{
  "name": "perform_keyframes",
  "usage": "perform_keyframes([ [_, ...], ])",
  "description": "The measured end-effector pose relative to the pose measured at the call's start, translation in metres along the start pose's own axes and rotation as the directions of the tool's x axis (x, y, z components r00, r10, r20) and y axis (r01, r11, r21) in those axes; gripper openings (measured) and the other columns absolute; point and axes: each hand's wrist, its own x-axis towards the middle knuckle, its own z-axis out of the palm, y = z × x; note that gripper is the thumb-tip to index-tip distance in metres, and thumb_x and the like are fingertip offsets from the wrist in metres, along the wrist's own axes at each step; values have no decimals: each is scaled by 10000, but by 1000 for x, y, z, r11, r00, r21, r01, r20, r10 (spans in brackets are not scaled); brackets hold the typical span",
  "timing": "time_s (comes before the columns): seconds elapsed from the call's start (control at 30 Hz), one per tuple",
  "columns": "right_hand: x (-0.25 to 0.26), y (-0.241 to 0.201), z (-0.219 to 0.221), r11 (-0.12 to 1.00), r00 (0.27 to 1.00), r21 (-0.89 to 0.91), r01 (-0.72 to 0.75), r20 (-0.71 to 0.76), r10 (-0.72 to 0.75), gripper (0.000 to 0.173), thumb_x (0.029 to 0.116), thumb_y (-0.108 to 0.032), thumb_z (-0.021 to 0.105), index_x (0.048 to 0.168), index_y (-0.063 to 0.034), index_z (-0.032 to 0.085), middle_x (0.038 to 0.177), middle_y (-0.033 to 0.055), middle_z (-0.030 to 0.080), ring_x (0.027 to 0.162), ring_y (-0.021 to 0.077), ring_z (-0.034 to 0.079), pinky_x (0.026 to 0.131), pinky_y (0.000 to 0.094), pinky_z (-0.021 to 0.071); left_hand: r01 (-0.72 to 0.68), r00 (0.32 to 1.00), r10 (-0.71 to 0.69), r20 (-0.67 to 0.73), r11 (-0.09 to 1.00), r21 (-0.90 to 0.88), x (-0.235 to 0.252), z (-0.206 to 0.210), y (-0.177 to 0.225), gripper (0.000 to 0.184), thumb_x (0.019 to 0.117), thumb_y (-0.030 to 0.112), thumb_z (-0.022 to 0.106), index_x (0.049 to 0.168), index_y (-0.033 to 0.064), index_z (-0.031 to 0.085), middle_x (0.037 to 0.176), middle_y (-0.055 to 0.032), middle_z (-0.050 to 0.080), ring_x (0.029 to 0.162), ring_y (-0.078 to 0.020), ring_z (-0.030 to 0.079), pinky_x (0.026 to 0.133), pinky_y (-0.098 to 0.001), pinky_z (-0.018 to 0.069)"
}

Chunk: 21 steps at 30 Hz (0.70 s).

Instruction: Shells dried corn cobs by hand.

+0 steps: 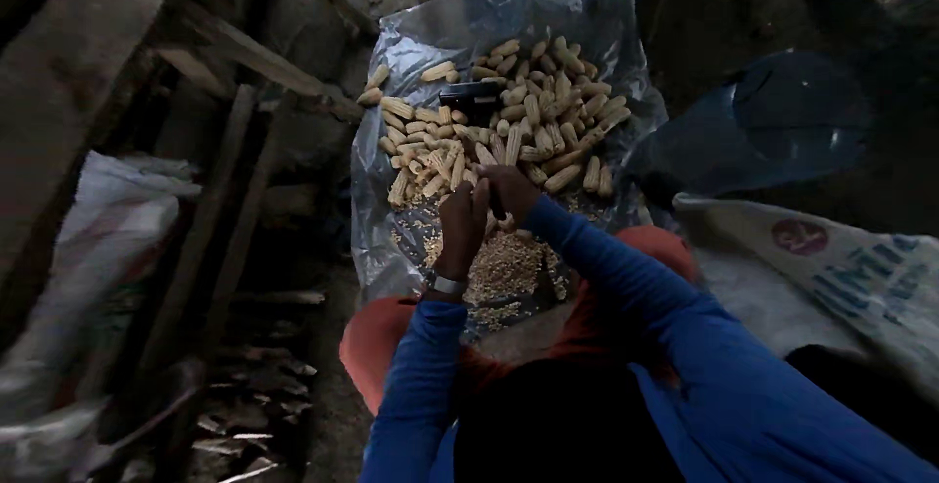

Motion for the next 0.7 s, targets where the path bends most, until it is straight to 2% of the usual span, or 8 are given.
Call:
perform_keyframes([
  [0.07, 2, -8, -10, 997, 996, 63, -44, 75, 39, 544, 1118, -434, 303, 1096, -10, 643, 734, 46, 587, 532, 109, 505, 492, 291, 464, 92, 996, -91, 14, 986, -139, 10, -5, -6, 480, 1113, 377, 397, 1127, -43, 630, 821, -173, 613, 670, -267, 578, 647, -464, 517],
  [0.17, 2, -18, -27, 999, 993, -33, 26, 116, -22, 621, 1115, -474, 162, 1224, -36, 589, 799, 49, 611, 531, 101, 478, 504, 288, 451, 195, 976, -216, -7, 894, -404, 17, -9, -13, 499, 1105, 476, 343, 1023, 94, 652, 670, 19, 520, 517, -61, 432, 502, -241, 410],
  [0.23, 4, -17, -38, 983, 987, -146, 106, 132, -87, 620, 1122, -443, 173, 1299, -32, 602, 881, 85, 666, 617, 137, 511, 601, 344, 461, 250, 960, -281, 10, 833, -493, 16, -10, -14, 510, 1087, 538, 337, 958, 126, 609, 632, 33, 480, 490, -65, 427, 489, -240, 417],
  [0.3, 3, -17, -42, 968, 979, -193, 159, 157, -130, 548, 1126, -406, 255, 1257, -12, 614, 878, 98, 656, 629, 145, 523, 599, 354, 469, 246, 962, -272, 31, 812, -529, 16, -10, -15, 481, 1085, 526, 359, 976, 131, 610, 657, 29, 509, 509, -67, 459, 507, -243, 447],
  [0.43, -2, -10, -35, 877, 963, -398, 268, 102, -248, 434, 1079, -377, 484, 1256, 5, 588, 868, 161, 664, 744, 289, 652, 723, 510, 555, 175, 982, -189, 3, 904, -389, 15, -2, -8, 441, 1113, 419, 361, 1075, 70, 628, 729, -6, 539, 564, -68, 477, 549, -247, 455],
  [0.5, -4, -11, -28, 773, 961, -586, 243, 37, -274, 462, 1086, -400, 460, 1259, 11, 580, 844, 198, 675, 769, 390, 686, 716, 594, 549, 117, 993, -120, -2, 971, -208, 17, 0, -4, 447, 1128, 310, 347, 1106, -50, 611, 823, -132, 585, 687, -196, 553, 673, -398, 501],
  [0.57, -3, -8, -23, 724, 944, -646, 242, -18, -331, 446, 1103, -369, 397, 1166, 18, 609, 796, 206, 667, 759, 421, 689, 682, 611, 535, 79, 996, -82, -24, 990, -114, 14, 5, -4, 482, 1130, 323, 321, 1084, -60, 611, 835, -157, 594, 708, -238, 577, 684, -441, 513],
  [0.7, 6, 0, -22, 864, 936, -433, 256, -113, -333, 501, 1113, -272, 301, 1076, 73, 662, 792, 203, 635, 728, 350, 636, 720, 559, 517, 44, 999, -44, -1, 994, -98, 6, 7, -3, 494, 1133, 345, 306, 1148, -50, 603, 892, -171, 613, 743, -261, 596, 708, -454, 529],
])
